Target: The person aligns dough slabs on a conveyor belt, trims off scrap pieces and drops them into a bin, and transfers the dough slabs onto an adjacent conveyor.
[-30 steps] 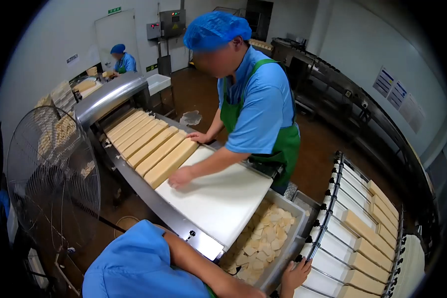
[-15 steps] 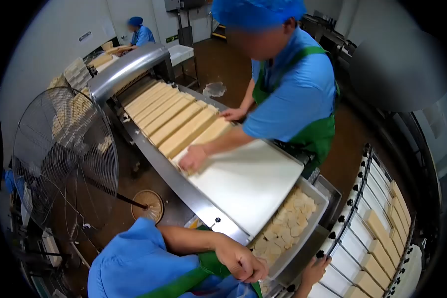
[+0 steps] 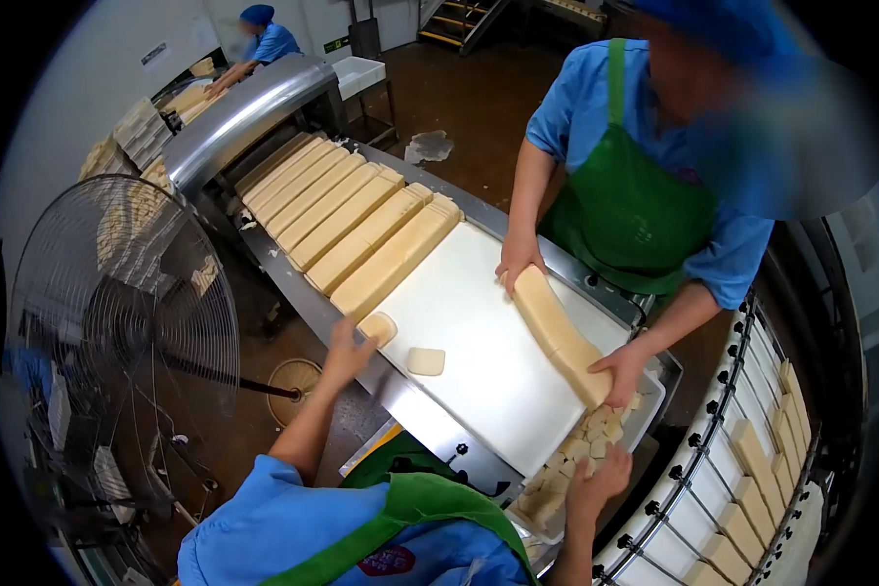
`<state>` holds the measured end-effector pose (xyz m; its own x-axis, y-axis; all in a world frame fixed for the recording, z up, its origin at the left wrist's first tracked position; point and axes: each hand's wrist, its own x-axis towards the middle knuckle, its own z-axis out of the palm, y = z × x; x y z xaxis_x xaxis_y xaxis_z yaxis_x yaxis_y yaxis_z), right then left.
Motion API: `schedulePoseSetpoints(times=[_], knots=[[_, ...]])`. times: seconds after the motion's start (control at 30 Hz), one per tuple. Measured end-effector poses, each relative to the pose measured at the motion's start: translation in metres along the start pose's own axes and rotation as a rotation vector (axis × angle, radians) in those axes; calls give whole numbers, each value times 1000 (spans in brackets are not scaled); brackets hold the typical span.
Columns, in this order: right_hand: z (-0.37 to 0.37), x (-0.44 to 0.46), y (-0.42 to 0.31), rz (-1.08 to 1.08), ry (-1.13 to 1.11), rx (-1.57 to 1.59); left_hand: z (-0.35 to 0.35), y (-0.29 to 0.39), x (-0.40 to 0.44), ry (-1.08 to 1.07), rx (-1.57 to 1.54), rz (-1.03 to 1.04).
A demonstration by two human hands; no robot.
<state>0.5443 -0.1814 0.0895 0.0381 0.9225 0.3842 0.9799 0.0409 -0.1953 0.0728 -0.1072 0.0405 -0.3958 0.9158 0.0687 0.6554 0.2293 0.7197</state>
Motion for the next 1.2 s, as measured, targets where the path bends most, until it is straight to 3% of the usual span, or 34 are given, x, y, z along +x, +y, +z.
schedulePoseSetpoints(times=[0.03,0.1,0.27,0.33,0.5,0.7,0.87,0.9,1.0,1.07,1.13,1.2], knots=[[7,12,-25,-25,-17,76,-2,-15,13,-7,0,1],[18,45,-78,-96,-70,170,-2,-39,45,73,53,-245],[91,106,-159,-209,-170,301,12,-58,88,39,239,-263],[130,128,-181,-240,-195,289,14,-50,100,-124,332,-318],[211,187,-241,-178,-425,167,29,-46,103,-118,323,-262],[289,272,-315,-38,-471,121,26,-37,97,-233,366,-246],[308,328,-369,82,-568,196,33,-49,97,-272,520,-146],[311,333,-375,125,-605,192,28,-42,102,-364,506,-191],[298,334,-382,193,-697,233,38,-53,96,-316,578,-148],[302,323,-372,255,-568,261,39,-58,97,-413,500,-204],[274,317,-348,362,-593,252,39,-47,94,-407,465,-190],[230,307,-312,461,-595,292,28,-16,88,-491,163,-216]])
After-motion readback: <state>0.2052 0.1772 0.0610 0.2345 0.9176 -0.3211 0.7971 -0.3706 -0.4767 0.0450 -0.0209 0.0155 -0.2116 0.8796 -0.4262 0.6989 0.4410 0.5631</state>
